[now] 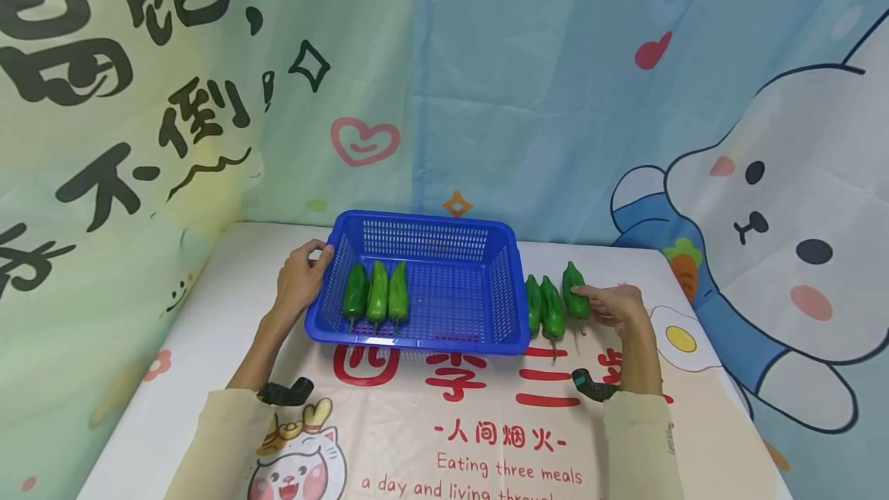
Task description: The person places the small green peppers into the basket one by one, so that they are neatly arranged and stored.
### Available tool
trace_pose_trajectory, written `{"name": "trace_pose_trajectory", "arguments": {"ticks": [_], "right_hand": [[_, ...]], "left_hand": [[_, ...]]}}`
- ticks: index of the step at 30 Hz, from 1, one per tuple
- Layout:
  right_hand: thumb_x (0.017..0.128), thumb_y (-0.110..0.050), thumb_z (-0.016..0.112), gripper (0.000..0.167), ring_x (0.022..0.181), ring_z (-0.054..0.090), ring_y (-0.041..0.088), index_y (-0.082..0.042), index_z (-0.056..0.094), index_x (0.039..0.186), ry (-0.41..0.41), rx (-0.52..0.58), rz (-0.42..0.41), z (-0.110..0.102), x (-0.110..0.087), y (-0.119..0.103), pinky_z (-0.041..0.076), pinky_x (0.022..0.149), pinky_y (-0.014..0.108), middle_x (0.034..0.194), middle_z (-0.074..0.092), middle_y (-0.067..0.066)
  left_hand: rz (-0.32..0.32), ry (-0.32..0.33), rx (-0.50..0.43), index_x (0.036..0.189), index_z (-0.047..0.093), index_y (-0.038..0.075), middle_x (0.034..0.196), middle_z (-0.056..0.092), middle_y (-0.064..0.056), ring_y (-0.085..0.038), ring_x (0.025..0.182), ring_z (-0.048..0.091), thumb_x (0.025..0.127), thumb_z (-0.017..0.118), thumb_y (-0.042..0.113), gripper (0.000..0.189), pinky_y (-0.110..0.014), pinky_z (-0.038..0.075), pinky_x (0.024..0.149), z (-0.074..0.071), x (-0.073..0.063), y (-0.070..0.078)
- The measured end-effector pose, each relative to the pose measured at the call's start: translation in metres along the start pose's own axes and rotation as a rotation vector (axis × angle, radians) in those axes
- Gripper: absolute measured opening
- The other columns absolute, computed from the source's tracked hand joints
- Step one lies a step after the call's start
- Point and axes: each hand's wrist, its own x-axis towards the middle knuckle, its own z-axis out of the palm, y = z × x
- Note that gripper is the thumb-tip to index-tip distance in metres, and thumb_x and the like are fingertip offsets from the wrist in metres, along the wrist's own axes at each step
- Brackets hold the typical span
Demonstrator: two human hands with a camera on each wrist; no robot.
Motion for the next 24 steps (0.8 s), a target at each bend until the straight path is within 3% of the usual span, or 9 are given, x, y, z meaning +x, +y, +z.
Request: {"name": "trace_pose_trajectory", "arguments": {"ticks": [8, 16, 21, 24], "right_hand": [[0.097, -0.048, 0.079, 0.092, 0.114, 0.064, 0.026, 0.009, 0.040, 0.158, 0.019, -0.026, -0.003, 0.002, -0.008, -0.003, 0.057, 0.106, 0.040, 0.138, 0.063, 0.021], [0.096, -0.047, 0.081, 0.081, 0.091, 0.066, 0.013, 0.006, 0.050, 0.149, 0.044, 0.005, -0.046, 0.003, -0.017, -0.013, 0.061, 0.082, 0.025, 0.113, 0.068, 0.006], [0.096, -0.049, 0.080, 0.076, 0.094, 0.067, 0.014, 0.005, 0.056, 0.145, 0.051, -0.020, -0.066, 0.005, -0.023, -0.024, 0.061, 0.090, 0.028, 0.115, 0.069, 0.006], [0.096, -0.049, 0.081, 0.075, 0.091, 0.068, 0.012, 0.005, 0.058, 0.143, 0.046, -0.012, -0.087, 0.006, -0.027, -0.031, 0.062, 0.094, 0.031, 0.107, 0.071, 0.002]], "left_hand": [[-0.001, -0.002, 0.003, 0.129, 0.068, -0.001, 0.089, 0.078, -0.026, -0.022, 0.065, 0.067, 0.115, 0.051, 0.035, 0.042, -0.031, 0.043, 0.057, 0.000, 0.000, 0.000], [0.007, -0.003, -0.001, 0.128, 0.068, -0.001, 0.086, 0.078, -0.025, -0.016, 0.060, 0.063, 0.115, 0.051, 0.035, 0.042, -0.030, 0.043, 0.054, 0.000, 0.001, 0.000], [0.003, -0.005, -0.007, 0.128, 0.068, -0.001, 0.087, 0.078, -0.025, -0.014, 0.060, 0.063, 0.115, 0.051, 0.036, 0.043, -0.030, 0.044, 0.054, 0.000, 0.001, 0.000], [0.000, -0.008, -0.013, 0.128, 0.068, -0.002, 0.087, 0.077, -0.025, -0.014, 0.060, 0.063, 0.116, 0.050, 0.036, 0.043, -0.030, 0.044, 0.054, 0.000, 0.000, 0.000]]}}
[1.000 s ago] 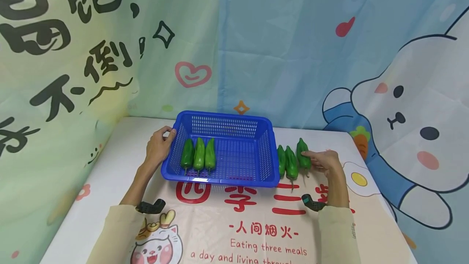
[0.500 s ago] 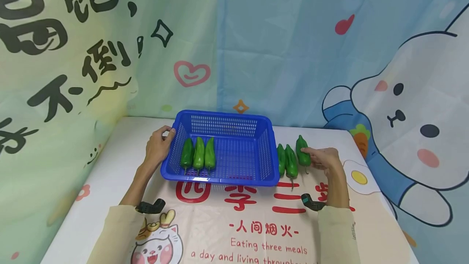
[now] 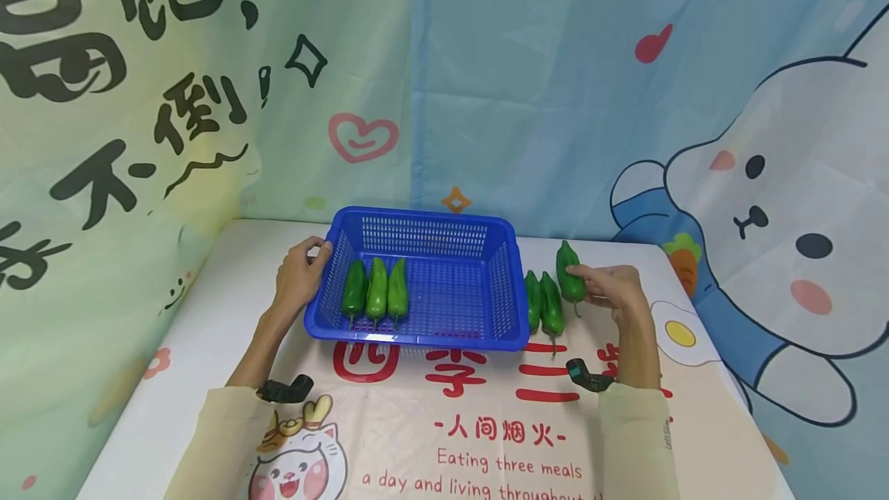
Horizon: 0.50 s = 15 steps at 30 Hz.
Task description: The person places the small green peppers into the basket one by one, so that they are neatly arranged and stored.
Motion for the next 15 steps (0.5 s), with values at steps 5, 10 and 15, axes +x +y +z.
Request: {"name": "trace_pose_trajectory", "arguments": {"ticks": [5, 10, 15], "right_hand": [[0.095, -0.050, 0.081, 0.074, 0.081, 0.070, 0.006, 0.003, 0.061, 0.141, -0.018, 0.016, -0.022, 0.001, -0.004, -0.013, 0.063, 0.087, 0.027, 0.094, 0.070, -0.006], [0.095, -0.050, 0.082, 0.072, 0.074, 0.071, 0.002, 0.005, 0.062, 0.137, -0.034, 0.044, -0.050, 0.004, -0.009, -0.022, 0.062, 0.079, 0.022, 0.085, 0.070, -0.009], [0.093, -0.051, 0.084, 0.076, 0.074, 0.072, 0.002, 0.005, 0.062, 0.139, -0.042, 0.063, -0.065, 0.011, -0.016, -0.029, 0.061, 0.075, 0.021, 0.088, 0.072, -0.008]], "left_hand": [[-0.007, 0.002, 0.002, 0.128, 0.068, -0.001, 0.087, 0.078, -0.024, -0.015, 0.061, 0.063, 0.115, 0.051, 0.036, 0.043, -0.030, 0.044, 0.055, 0.000, 0.000, 0.001], [-0.002, 0.006, 0.014, 0.129, 0.068, -0.001, 0.089, 0.078, -0.025, -0.019, 0.063, 0.065, 0.115, 0.051, 0.036, 0.043, -0.030, 0.044, 0.056, 0.000, 0.001, 0.001], [0.002, 0.009, 0.016, 0.129, 0.068, -0.001, 0.089, 0.078, -0.026, -0.018, 0.064, 0.065, 0.115, 0.051, 0.035, 0.042, -0.031, 0.042, 0.056, 0.000, 0.001, 0.002]]}}
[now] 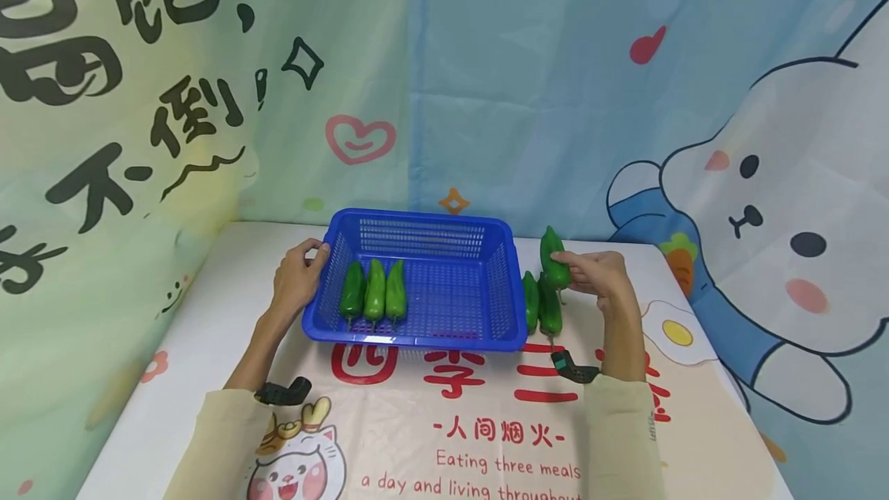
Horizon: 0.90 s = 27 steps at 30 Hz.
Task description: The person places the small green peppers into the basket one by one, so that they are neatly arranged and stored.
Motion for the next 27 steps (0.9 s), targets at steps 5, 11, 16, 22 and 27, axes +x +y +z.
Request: {"name": "trace_pose_trajectory", "arguments": {"ticks": [5, 11, 16, 22, 27], "right_hand": [[0.093, -0.049, 0.085, 0.077, 0.074, 0.074, 0.002, 0.006, 0.062, 0.142, -0.012, 0.010, -0.020, 0.011, -0.006, -0.009, 0.061, 0.075, 0.020, 0.086, 0.074, -0.009], [0.093, -0.046, 0.085, 0.075, 0.077, 0.076, 0.005, 0.007, 0.064, 0.142, -0.041, 0.022, -0.058, 0.023, -0.011, -0.017, 0.063, 0.089, 0.029, 0.093, 0.075, -0.004], [0.092, -0.045, 0.087, 0.073, 0.084, 0.076, 0.010, 0.008, 0.067, 0.139, -0.048, 0.015, -0.078, 0.037, -0.015, -0.020, 0.059, 0.107, 0.044, 0.122, 0.077, 0.018], [0.092, -0.043, 0.087, 0.070, 0.080, 0.078, 0.011, 0.009, 0.068, 0.136, -0.085, 0.015, -0.100, 0.051, -0.015, -0.021, 0.058, 0.108, 0.050, 0.124, 0.080, 0.021], [0.094, -0.041, 0.086, 0.069, 0.076, 0.079, 0.010, 0.011, 0.068, 0.136, -0.107, 0.017, -0.118, 0.055, -0.013, -0.021, 0.065, 0.089, 0.037, 0.116, 0.082, 0.019]], "left_hand": [[-0.002, -0.008, -0.006, 0.129, 0.068, -0.001, 0.086, 0.077, -0.025, -0.014, 0.061, 0.061, 0.115, 0.051, 0.035, 0.043, -0.030, 0.042, 0.055, -0.002, -0.002, 0.001], [-0.006, -0.002, 0.002, 0.127, 0.068, -0.001, 0.092, 0.079, -0.027, -0.019, 0.066, 0.066, 0.115, 0.051, 0.035, 0.041, -0.031, 0.043, 0.058, -0.001, -0.003, 0.002], [0.001, -0.002, 0.002, 0.129, 0.068, -0.001, 0.093, 0.079, -0.027, -0.023, 0.069, 0.070, 0.115, 0.050, 0.036, 0.043, -0.032, 0.044, 0.059, -0.001, -0.003, 0.002], [-0.005, 0.002, 0.001, 0.128, 0.068, -0.001, 0.093, 0.078, -0.027, -0.022, 0.067, 0.067, 0.115, 0.050, 0.036, 0.042, -0.032, 0.044, 0.057, -0.001, -0.004, -0.001], [0.003, 0.003, -0.001, 0.127, 0.068, -0.001, 0.088, 0.077, -0.026, -0.015, 0.062, 0.061, 0.115, 0.051, 0.035, 0.042, -0.032, 0.042, 0.056, 0.000, -0.003, -0.001]]}}
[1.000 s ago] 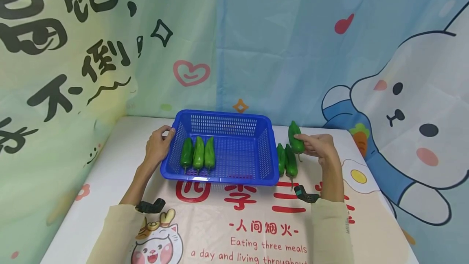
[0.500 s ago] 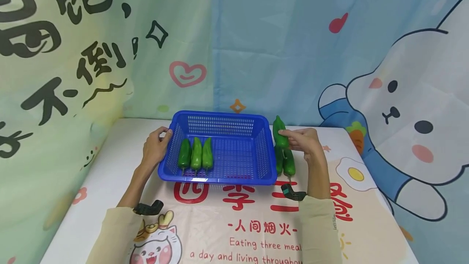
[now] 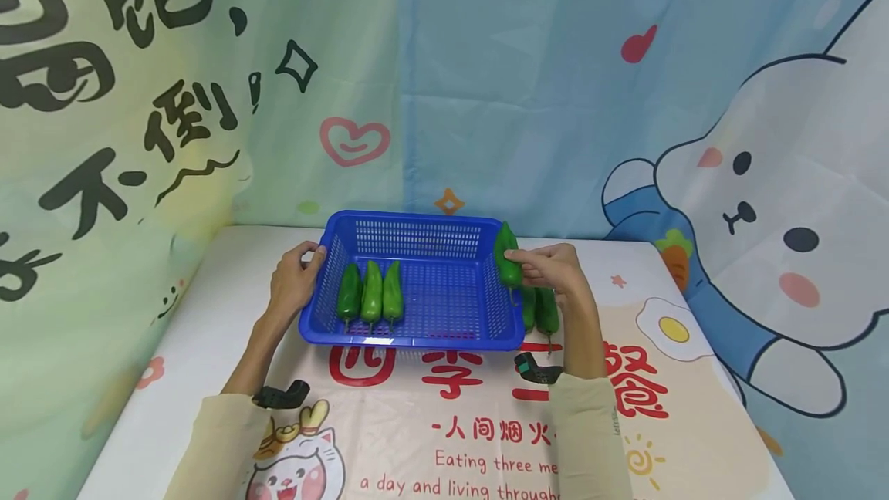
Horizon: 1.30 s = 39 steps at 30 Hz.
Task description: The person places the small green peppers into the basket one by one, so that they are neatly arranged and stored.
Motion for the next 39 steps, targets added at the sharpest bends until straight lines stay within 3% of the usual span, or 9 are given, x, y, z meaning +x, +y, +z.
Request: {"name": "trace_pose_trajectory", "arguments": {"ticks": [7, 17, 21, 26, 33, 39], "right_hand": [[0.094, -0.042, 0.086, 0.071, 0.078, 0.080, 0.011, 0.011, 0.068, 0.136, -0.017, -0.019, 0.000, 0.004, -0.001, -0.003, 0.065, 0.079, 0.028, 0.123, 0.080, 0.024], [0.093, -0.040, 0.088, 0.071, 0.080, 0.081, 0.012, 0.012, 0.067, 0.137, -0.055, -0.004, -0.002, 0.012, -0.003, -0.006, 0.065, 0.086, 0.035, 0.120, 0.081, 0.022], [0.092, -0.038, 0.089, 0.066, 0.079, 0.081, 0.013, 0.012, 0.070, 0.132, -0.066, -0.004, -0.016, 0.018, -0.002, -0.007, 0.065, 0.089, 0.039, 0.108, 0.084, 0.016], [0.093, -0.036, 0.089, 0.058, 0.076, 0.081, 0.014, 0.010, 0.074, 0.124, -0.075, 0.000, -0.034, 0.026, -0.002, -0.008, 0.066, 0.083, 0.034, 0.094, 0.083, 0.008], [0.095, -0.038, 0.087, 0.060, 0.081, 0.083, 0.018, 0.010, 0.073, 0.128, -0.089, -0.024, -0.048, 0.032, -0.004, -0.008, 0.065, 0.089, 0.039, 0.105, 0.084, 0.016], [0.094, -0.034, 0.088, 0.057, 0.080, 0.083, 0.019, 0.012, 0.074, 0.126, -0.103, -0.004, -0.059, 0.039, -0.005, -0.009, 0.063, 0.094, 0.046, 0.106, 0.084, 0.018]], "left_hand": [[0.001, -0.002, -0.006, 0.127, 0.068, -0.002, 0.085, 0.076, -0.025, -0.013, 0.060, 0.059, 0.115, 0.051, 0.034, 0.041, -0.031, 0.041, 0.054, 0.001, 0.000, 0.002], [0.010, -0.006, -0.008, 0.126, 0.068, -0.001, 0.078, 0.073, -0.021, -0.012, 0.058, 0.056, 0.115, 0.052, 0.034, 0.040, -0.030, 0.039, 0.053, 0.002, 0.001, 0.004], [0.007, -0.008, -0.007, 0.126, 0.068, -0.001, 0.079, 0.074, -0.021, -0.012, 0.058, 0.057, 0.115, 0.051, 0.034, 0.041, -0.030, 0.040, 0.052, 0.002, 0.002, 0.002], [0.011, -0.011, -0.008, 0.127, 0.068, -0.002, 0.080, 0.074, -0.021, -0.012, 0.058, 0.057, 0.115, 0.051, 0.034, 0.041, -0.030, 0.040, 0.053, 0.002, 0.003, 0.002], [0.007, -0.011, 0.001, 0.128, 0.067, -0.002, 0.083, 0.075, -0.023, -0.014, 0.060, 0.060, 0.115, 0.051, 0.034, 0.042, -0.031, 0.042, 0.055, 0.001, 0.002, 0.002], [-0.001, -0.007, -0.004, 0.128, 0.068, -0.002, 0.086, 0.077, -0.025, -0.013, 0.061, 0.061, 0.115, 0.051, 0.034, 0.042, -0.030, 0.042, 0.055, 0.000, 0.001, 0.000]]}}
